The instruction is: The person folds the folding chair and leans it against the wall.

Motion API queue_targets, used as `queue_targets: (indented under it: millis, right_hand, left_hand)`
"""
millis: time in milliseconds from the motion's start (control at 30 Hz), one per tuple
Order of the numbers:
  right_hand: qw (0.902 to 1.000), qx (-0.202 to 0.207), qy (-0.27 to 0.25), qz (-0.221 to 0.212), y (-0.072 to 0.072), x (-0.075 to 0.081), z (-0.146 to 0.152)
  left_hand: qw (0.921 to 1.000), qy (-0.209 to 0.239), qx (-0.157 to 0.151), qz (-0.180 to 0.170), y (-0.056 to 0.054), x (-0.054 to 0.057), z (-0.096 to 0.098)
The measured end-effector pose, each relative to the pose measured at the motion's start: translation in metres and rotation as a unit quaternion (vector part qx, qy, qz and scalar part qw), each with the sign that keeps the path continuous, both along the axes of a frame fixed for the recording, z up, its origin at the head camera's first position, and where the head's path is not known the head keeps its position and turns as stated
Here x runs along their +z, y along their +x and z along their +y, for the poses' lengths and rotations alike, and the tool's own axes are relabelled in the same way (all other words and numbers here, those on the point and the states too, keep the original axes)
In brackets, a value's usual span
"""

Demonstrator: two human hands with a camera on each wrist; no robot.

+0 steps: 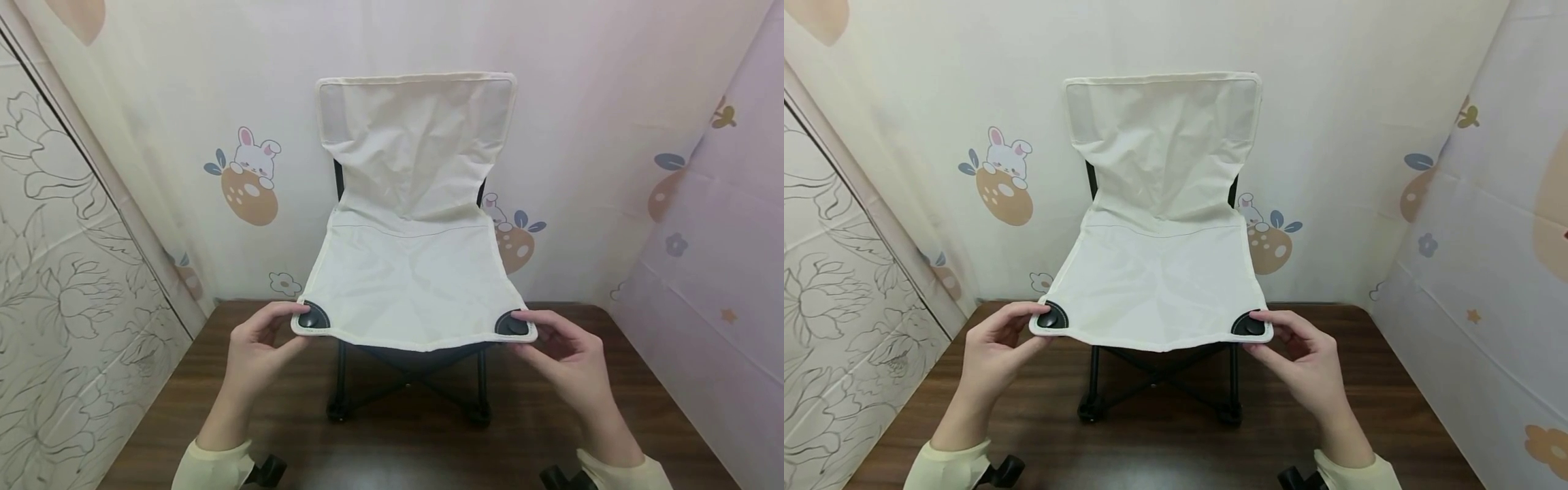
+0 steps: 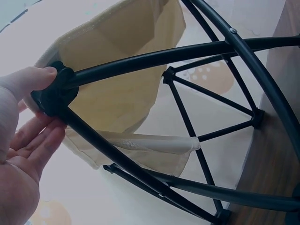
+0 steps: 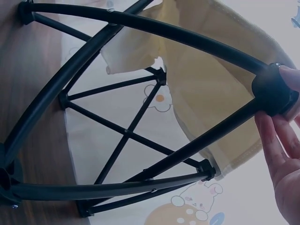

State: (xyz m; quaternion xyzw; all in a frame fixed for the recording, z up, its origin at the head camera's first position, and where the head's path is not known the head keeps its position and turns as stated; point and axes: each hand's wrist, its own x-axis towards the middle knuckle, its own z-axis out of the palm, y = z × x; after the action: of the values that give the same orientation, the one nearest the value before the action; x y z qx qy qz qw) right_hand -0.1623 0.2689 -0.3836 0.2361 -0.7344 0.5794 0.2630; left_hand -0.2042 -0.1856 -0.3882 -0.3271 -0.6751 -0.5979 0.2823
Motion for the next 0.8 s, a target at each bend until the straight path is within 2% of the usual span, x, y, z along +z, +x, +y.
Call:
queue_targets:
  millis: [300, 567, 800]
  right_hand:
    - [0.9999, 0.013, -0.01, 0.001, 0.0005, 0.0003, -0.0013]
    - [1.0, 0.002, -0.003, 0.002, -0.0008, 0.0002, -0.0032]
    - [0.9999, 0.009, -0.01, 0.001, 0.0004, 0.0009, -0.0055]
  left_hand:
    - [0.9994, 0.018, -0.01, 0.026, 0.0001, 0.0008, 0.0036]
    - [0.9998, 0.016, 0.008, -0.003, 0.002, 0.0011, 0.0023]
    - [0.9993, 0.017, 0.014, -0.029, 0.0023, -0.0004, 0.0031]
